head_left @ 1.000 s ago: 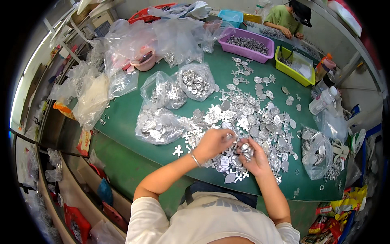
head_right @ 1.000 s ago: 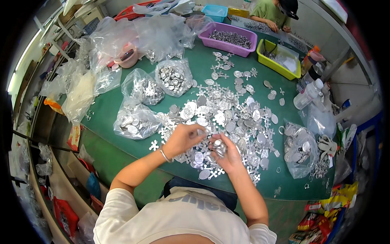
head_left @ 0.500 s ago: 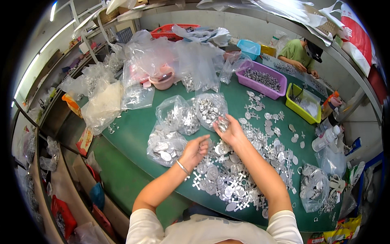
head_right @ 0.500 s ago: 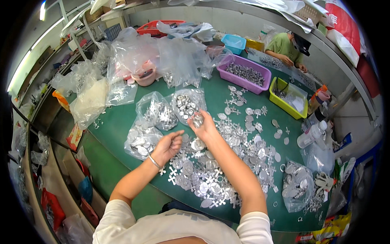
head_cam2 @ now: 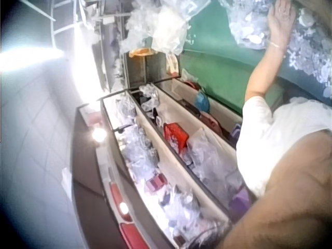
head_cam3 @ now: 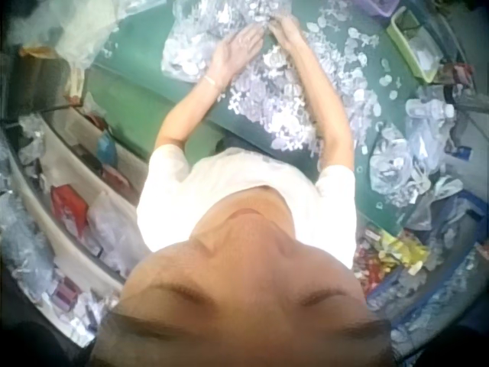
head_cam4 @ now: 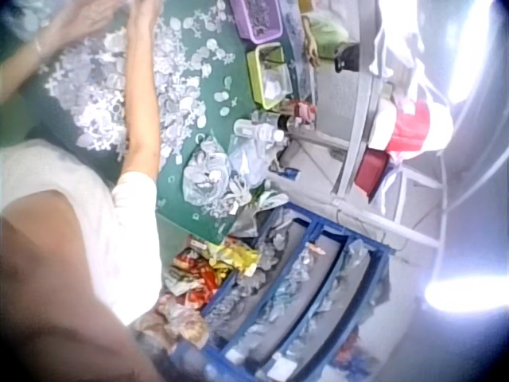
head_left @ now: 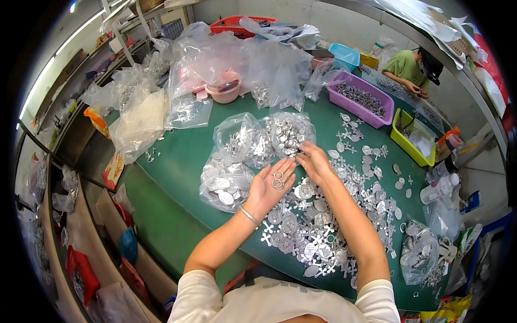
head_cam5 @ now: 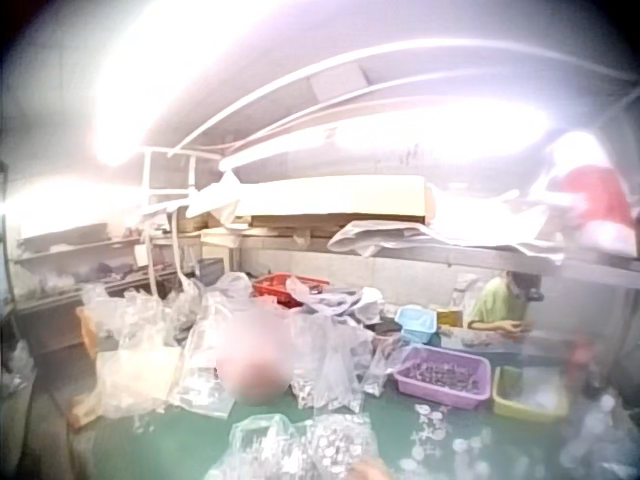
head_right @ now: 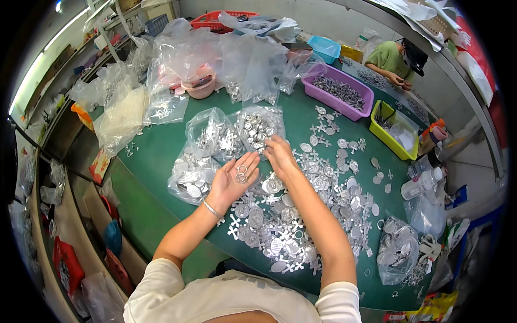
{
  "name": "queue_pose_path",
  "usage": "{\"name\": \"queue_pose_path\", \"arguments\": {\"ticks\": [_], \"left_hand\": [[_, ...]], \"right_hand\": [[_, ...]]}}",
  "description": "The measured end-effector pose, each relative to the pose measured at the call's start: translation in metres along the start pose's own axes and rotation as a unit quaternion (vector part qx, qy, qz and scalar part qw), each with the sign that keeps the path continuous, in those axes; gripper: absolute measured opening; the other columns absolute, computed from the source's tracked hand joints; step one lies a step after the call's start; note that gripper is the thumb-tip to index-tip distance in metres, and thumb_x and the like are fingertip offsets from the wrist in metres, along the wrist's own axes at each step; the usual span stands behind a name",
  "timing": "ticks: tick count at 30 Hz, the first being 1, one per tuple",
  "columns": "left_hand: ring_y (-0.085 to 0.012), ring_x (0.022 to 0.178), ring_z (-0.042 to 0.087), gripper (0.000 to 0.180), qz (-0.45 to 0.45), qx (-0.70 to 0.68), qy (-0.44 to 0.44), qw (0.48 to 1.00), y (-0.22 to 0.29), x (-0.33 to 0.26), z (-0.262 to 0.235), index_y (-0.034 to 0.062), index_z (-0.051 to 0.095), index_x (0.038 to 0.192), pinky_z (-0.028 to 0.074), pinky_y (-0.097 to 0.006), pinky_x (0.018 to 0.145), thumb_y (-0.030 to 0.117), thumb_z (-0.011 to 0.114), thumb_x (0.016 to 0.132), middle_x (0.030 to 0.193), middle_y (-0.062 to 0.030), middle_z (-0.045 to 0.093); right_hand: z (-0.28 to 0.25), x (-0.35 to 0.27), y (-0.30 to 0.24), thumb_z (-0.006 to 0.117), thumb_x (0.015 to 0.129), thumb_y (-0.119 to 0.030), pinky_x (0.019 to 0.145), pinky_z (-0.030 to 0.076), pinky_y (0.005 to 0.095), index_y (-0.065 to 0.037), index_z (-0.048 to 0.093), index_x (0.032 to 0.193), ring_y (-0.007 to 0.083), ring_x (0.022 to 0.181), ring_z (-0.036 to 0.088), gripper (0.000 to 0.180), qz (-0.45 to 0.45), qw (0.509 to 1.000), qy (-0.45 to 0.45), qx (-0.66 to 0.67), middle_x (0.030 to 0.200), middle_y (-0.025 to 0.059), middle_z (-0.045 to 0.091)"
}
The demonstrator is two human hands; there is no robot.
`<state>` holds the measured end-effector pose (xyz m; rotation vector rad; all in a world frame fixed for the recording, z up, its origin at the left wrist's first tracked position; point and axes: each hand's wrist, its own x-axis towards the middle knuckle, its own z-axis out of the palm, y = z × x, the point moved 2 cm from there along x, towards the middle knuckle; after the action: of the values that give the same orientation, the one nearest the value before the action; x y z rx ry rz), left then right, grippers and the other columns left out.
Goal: The person sorts various metal craft pieces, such as snowflake and cross shapes, by hand on a green worktable and places them into plastic bags and bins.
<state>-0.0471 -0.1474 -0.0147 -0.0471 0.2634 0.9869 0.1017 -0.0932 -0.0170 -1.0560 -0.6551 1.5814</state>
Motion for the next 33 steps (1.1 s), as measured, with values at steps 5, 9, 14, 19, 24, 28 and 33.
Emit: {"name": "queue_pose_path", "arguments": {"ticks": [5, 9, 14, 19, 24, 28, 33], "left_hand": [[-0.027, 0.126, 0.033, 0.042, 0.013, -0.038, -0.047, 0.998, -0.004, -0.001, -0.001, -0.0009, 0.032, 0.129, 0.027, -0.041, 0.103, 0.019, 0.02, 0.094, 0.133, -0.0158, 0.037], [-0.027, 0.124, 0.035, 0.041, 0.009, -0.038, -0.01, 0.999, -0.018, -0.007, 0.008, -0.0015, 0.032, 0.129, 0.027, -0.04, 0.103, 0.018, 0.021, 0.094, 0.132, -0.0157, 0.038], [-0.026, 0.12, 0.039, 0.041, -0.059, 0.062, 0.021, 0.996, -0.053, -0.041, 0.021, -0.0011, 0.033, 0.128, 0.028, -0.039, 0.102, 0.021, 0.025, 0.094, 0.13, -0.0151, 0.04], [-0.0216, 0.111, 0.046, 0.034, -0.164, 0.081, 0.007, 0.983, -0.094, -0.074, 0.007, 0.001, 0.041, 0.117, 0.035, -0.036, 0.096, 0.024, 0.029, 0.094, 0.116, -0.0109, 0.048], [-0.0186, 0.097, 0.053, 0.032, -0.233, 0.128, 0.048, 0.963, -0.139, -0.096, -0.004, 0.003, 0.048, 0.107, 0.045, -0.032, 0.083, 0.026, 0.031, 0.094, 0.105, -0.0088, 0.055], [-0.0179, 0.086, 0.057, 0.029, -0.292, 0.136, 0.065, 0.945, -0.157, -0.108, -0.03, 0.0048, 0.05, 0.101, 0.048, -0.032, 0.075, 0.027, 0.033, 0.094, 0.093, -0.0081, 0.057], [-0.0097, 0.058, 0.046, 0.018, -0.315, 0.127, 0.072, 0.938, -0.169, -0.121, -0.03, 0.0004, 0.05, 0.102, 0.039, -0.019, 0.049, 0.013, 0.043, 0.091, 0.075, -0.0027, 0.051]], "right_hand": [[0.014, -0.034, -0.001, 0.052, 0.083, -0.01, 0.091, 0.038, 0.0321, 0.004, 0.033, 0.128, 0.0222, 0.11, 0.046, 0.051, -0.097, 0.985, -0.002, -0.141, 0.125, 0.0193, 0.043], [0.023, -0.078, -0.004, 0.051, 0.084, -0.011, 0.089, 0.038, 0.0303, 0.0, 0.049, 0.115, 0.0208, 0.107, 0.048, 0.033, -0.277, 0.89, -0.032, -0.36, 0.116, 0.013, 0.051], [0.025, -0.143, 0.007, 0.059, 0.077, -0.02, 0.098, 0.029, 0.0446, -0.004, 0.054, 0.106, 0.0271, 0.108, 0.047, 0.034, -0.446, 0.628, -0.042, -0.636, 0.109, 0.0095, 0.055], [-0.005, -0.204, 0.015, 0.061, 0.075, -0.022, 0.099, 0.026, 0.0496, -0.003, 0.054, 0.103, 0.0243, 0.105, 0.048, 0.035, -0.41, 0.607, -0.005, -0.681, 0.102, 0.0077, 0.056], [-0.03, -0.261, 0.036, 0.062, 0.074, -0.018, 0.098, 0.028, 0.048, -0.003, 0.053, 0.106, 0.0257, 0.104, 0.049, 0.036, -0.38, 0.685, 0.06, -0.619, 0.102, 0.0093, 0.057], [-0.042, -0.3, 0.042, 0.061, 0.075, -0.014, 0.091, 0.037, 0.0423, -0.002, 0.057, 0.1, 0.0258, 0.103, 0.052, 0.028, -0.419, 0.729, 0.052, -0.54, 0.102, 0.0101, 0.058], [-0.078, -0.344, 0.044, 0.062, 0.075, -0.007, 0.082, 0.043, 0.0367, -0.002, 0.06, 0.094, 0.0265, 0.094, 0.056, 0.02, -0.429, 0.779, 0.131, -0.438, 0.098, 0.0095, 0.06]]}}
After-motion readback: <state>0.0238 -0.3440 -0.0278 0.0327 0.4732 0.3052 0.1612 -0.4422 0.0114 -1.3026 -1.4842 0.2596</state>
